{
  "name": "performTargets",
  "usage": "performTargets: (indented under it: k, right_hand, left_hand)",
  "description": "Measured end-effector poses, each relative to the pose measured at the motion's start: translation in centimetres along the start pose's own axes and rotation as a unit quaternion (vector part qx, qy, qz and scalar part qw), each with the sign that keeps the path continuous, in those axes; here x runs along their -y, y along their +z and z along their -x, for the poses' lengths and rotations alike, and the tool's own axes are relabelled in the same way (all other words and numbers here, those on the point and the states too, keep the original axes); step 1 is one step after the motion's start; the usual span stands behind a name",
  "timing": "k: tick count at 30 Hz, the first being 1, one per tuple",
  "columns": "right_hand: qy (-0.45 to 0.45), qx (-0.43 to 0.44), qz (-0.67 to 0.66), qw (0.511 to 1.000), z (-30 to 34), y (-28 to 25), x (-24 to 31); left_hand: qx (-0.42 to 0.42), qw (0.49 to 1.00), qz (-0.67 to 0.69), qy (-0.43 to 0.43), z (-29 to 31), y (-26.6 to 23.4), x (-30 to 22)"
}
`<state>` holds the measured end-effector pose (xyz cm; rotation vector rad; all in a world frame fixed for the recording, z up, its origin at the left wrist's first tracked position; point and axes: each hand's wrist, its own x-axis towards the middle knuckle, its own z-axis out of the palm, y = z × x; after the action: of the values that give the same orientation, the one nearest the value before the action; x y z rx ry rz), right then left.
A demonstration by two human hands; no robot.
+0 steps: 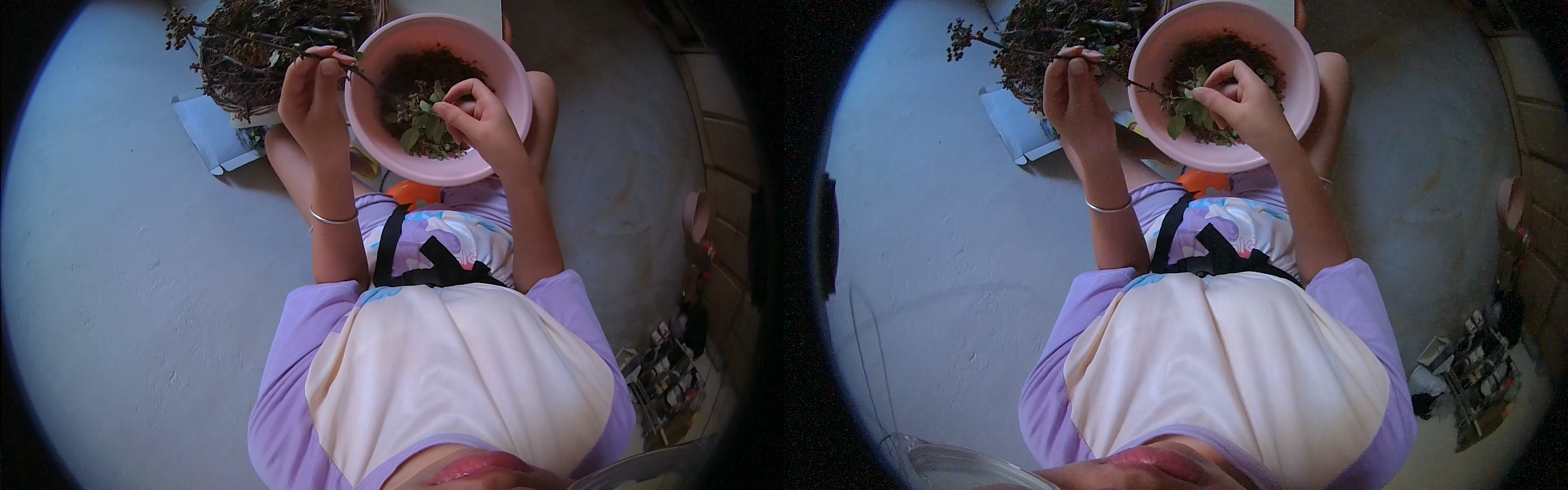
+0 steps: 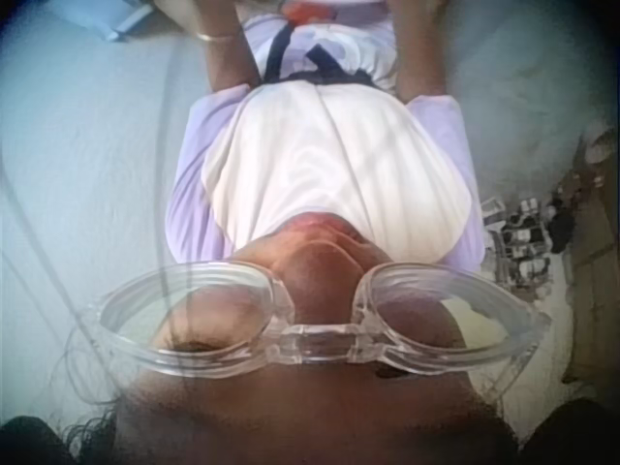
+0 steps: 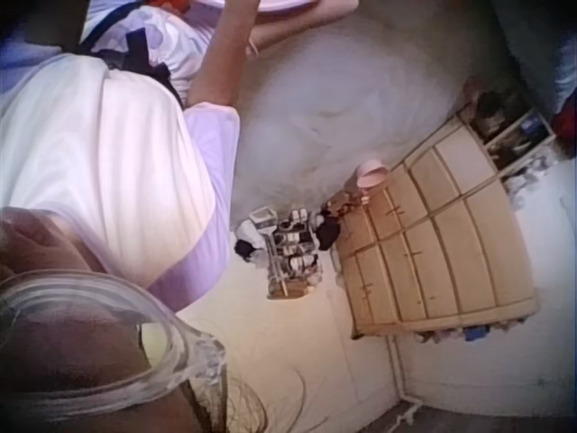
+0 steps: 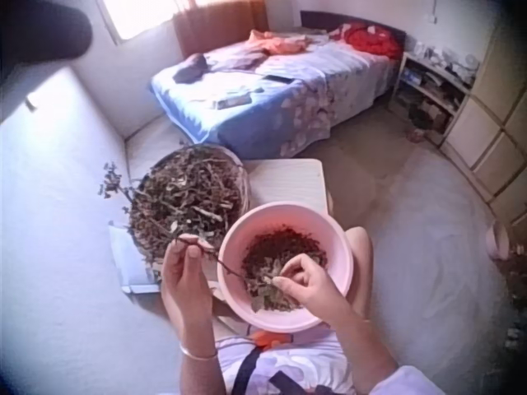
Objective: The person plucks small leaves from thin branches by hand, placing the harvested leaves into a pink bowl.
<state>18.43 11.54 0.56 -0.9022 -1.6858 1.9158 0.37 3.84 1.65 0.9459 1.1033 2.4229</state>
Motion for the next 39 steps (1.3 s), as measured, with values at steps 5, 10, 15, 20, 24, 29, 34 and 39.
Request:
performTargets:
  k: [5,10,15,20,24,29,34,39]
  right_hand:
    - [0.032,-0.018,-0.032,0.999,-0.3,0.2,-0.1]
    - [-0.014,-0.074,-0.063,0.995,0.5,-0.4,0.8]
    - [-0.083,-0.11,-0.053,0.989,2.1,-2.6,2.4]
    - [-0.099,-0.036,0.017,0.994,5.4,-1.5,5.4]
    - [-0.161,-0.069,0.169,0.97,5.7,1.3,5.4]
    - [-0.215,-0.093,0.309,0.922,5.1,1.7,6.1]
    - [-0.211,-0.093,0.35,0.908,5.2,1.8,6.1]
    - [-0.19,-0.152,0.348,0.905,5.4,1.8,6.4]
  left_hand:
    - [-0.022,0.999,-0.021,-0.018,-0.3,-0.7,0.1]
    - [-0.035,0.998,-0.017,-0.054,-0.5,-1.5,-0.1]
    - [-0.066,0.995,-0.021,-0.069,-0.8,-1.4,-0.7]
    - [-0.085,0.994,-0.033,-0.053,-0.7,-1.4,-0.7]
    - [-0.088,0.994,-0.049,-0.04,-0.5,-1.5,-1.1]
    - [-0.117,0.992,-0.027,-0.028,-0.5,-0.8,-1.7]
    - [-0.106,0.993,-0.058,-0.016,-0.3,-0.9,-1.9]
    - [-0.1,0.994,-0.052,-0.003,-0.3,-0.8,-1.8]
